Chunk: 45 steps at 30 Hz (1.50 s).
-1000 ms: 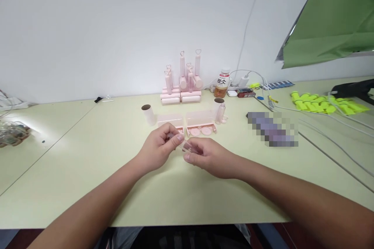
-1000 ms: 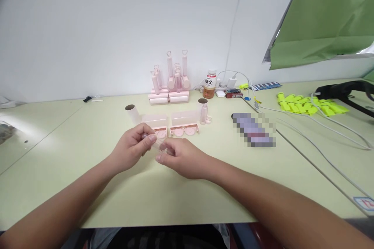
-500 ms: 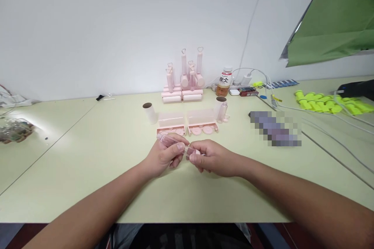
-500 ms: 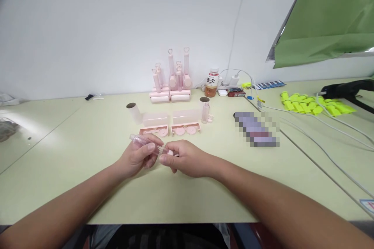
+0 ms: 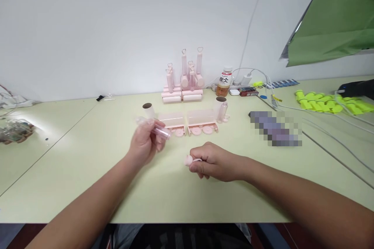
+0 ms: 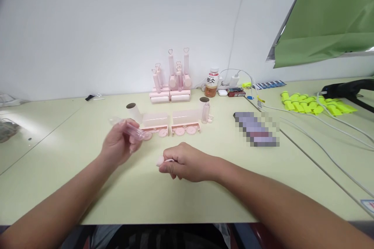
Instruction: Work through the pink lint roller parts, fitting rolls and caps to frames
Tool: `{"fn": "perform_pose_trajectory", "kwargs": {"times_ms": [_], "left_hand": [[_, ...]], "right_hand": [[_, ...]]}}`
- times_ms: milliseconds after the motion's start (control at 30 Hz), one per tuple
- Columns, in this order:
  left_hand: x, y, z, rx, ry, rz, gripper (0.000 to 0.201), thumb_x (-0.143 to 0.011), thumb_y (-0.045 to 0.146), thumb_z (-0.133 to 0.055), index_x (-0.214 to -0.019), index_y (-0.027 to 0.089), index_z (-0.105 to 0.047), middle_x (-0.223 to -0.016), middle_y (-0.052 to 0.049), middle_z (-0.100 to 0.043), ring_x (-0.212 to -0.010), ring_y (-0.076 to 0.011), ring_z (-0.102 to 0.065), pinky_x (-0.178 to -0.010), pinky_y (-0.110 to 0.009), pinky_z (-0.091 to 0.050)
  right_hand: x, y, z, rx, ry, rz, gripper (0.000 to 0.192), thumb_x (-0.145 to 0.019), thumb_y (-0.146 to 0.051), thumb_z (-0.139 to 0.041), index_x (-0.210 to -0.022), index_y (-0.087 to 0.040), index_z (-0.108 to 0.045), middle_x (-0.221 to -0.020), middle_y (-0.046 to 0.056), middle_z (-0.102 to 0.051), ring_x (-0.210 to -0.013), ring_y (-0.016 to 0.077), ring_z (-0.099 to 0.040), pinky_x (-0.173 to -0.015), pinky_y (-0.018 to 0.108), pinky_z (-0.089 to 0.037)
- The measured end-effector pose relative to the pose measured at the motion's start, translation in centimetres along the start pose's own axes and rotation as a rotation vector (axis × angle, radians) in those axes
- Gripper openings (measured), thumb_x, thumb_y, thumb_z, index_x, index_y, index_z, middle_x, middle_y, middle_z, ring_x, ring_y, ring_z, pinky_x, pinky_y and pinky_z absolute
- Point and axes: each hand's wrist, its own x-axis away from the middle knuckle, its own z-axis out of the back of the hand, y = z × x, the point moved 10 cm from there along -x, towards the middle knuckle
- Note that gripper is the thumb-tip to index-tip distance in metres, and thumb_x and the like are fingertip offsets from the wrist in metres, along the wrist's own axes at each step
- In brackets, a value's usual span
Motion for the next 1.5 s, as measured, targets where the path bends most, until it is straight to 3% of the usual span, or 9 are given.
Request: {"fn": "perform_pose_trajectory", "kwargs": {"times_ms": [67,133,333,467,667,833,1067,1233,1500], "left_hand": [[-0.6,3.2,3.1,-0.362,0.174,-0.185,0.033,-0.078,0.051,-0.064,-0.075,0.020,-0.056,-0.042,0.007,-0.047,-0.037,-0.0098,-0.042,-0.039,-0.023,-0.031],[-1.1,4.9,5.7,-0.728,0.341,-0.228,0.028,-0.076,0.045,-0.068,-0.072,0.020,-0.055,-0.051,0.005,-0.052,-0.046,-0.0105,-0.047,-0.046,-0.024,-0.035],[-3.6,1.7,8.8,-1.177,0.295,0.109,0.025,-0.072,0.041,-0.069,-0.071,0.020,-0.055,-0.071,0.001,-0.062,-0.063,-0.0151,-0.057,-0.057,-0.026,-0.039],[-4.4,0.4,8.9,-1.248,0.263,0.140,0.023,-0.074,0.038,-0.068,-0.072,0.020,-0.053,-0.071,0.001,-0.061,-0.064,-0.0150,-0.057,-0.058,-0.026,-0.038],[-5.3,-0.9,9.5,-1.256,0.248,0.146,0.018,-0.076,0.036,-0.066,-0.082,0.019,-0.060,-0.077,0.000,-0.064,-0.068,-0.0157,-0.059,-0.058,-0.025,-0.038],[-5.3,-1.5,9.9,-1.282,0.228,0.159,0.018,-0.075,0.033,-0.066,-0.087,0.019,-0.064,-0.079,-0.001,-0.067,-0.071,-0.0170,-0.061,-0.060,-0.025,-0.039],[-5.3,-2.1,10.5,-1.314,0.173,0.207,0.021,-0.075,0.037,-0.066,-0.088,0.020,-0.068,-0.073,-0.001,-0.068,-0.067,-0.0180,-0.061,-0.057,-0.026,-0.038],[-5.4,-2.4,10.6,-1.335,0.157,0.225,0.019,-0.075,0.036,-0.066,-0.085,0.020,-0.068,-0.078,-0.004,-0.070,-0.072,-0.0197,-0.063,-0.060,-0.027,-0.039],[-5.3,-2.5,10.7,-1.343,0.137,0.266,0.022,-0.075,0.034,-0.066,-0.093,0.021,-0.064,-0.084,-0.003,-0.069,-0.078,-0.0203,-0.064,-0.061,-0.027,-0.041]], "right_hand": [[-0.1,0.5,0.2,-0.005,0.038,-0.017,0.033,-0.088,-0.045,-0.061,-0.071,-0.019,-0.050,-0.062,-0.002,-0.061,-0.053,0.0108,-0.057,-0.049,0.020,-0.039],[-0.3,0.9,0.8,0.004,0.105,-0.030,0.034,-0.085,-0.042,-0.065,-0.068,-0.020,-0.046,-0.061,-0.003,-0.059,-0.054,0.0112,-0.058,-0.050,0.020,-0.037],[-0.4,1.6,2.3,-0.040,0.250,-0.047,0.031,-0.083,-0.037,-0.066,-0.070,-0.021,-0.044,-0.063,-0.005,-0.049,-0.057,0.0105,-0.049,-0.053,0.022,-0.035],[-0.8,1.4,3.1,-0.019,0.334,-0.042,0.028,-0.084,-0.038,-0.065,-0.071,-0.020,-0.048,-0.062,-0.006,-0.044,-0.056,0.0104,-0.040,-0.052,0.023,-0.031],[-3.8,-0.2,6.1,-0.086,0.471,-0.009,0.020,-0.083,-0.037,-0.062,-0.077,-0.020,-0.052,-0.062,-0.004,-0.051,-0.055,0.0123,-0.052,-0.052,0.024,-0.038],[-10.0,-3.4,8.7,0.295,0.513,0.015,0.015,-0.085,-0.033,-0.056,-0.077,-0.020,-0.053,-0.069,-0.002,-0.059,-0.059,0.0125,-0.053,-0.053,0.024,-0.036],[-17.2,-3.3,7.1,0.696,0.422,-0.074,0.014,-0.083,-0.024,-0.057,-0.070,-0.018,-0.061,-0.079,0.006,-0.065,-0.082,0.0214,-0.056,-0.067,0.030,-0.034],[-18.0,-1.0,5.7,0.819,0.388,-0.213,0.014,-0.084,-0.027,-0.057,-0.080,-0.017,-0.067,-0.099,0.014,-0.066,-0.107,0.0343,-0.050,-0.082,0.039,-0.035],[-18.7,0.8,5.1,0.828,0.339,-0.327,0.017,-0.082,-0.031,-0.060,-0.087,-0.017,-0.069,-0.109,0.016,-0.065,-0.108,0.0361,-0.052,-0.090,0.048,-0.035]]}}
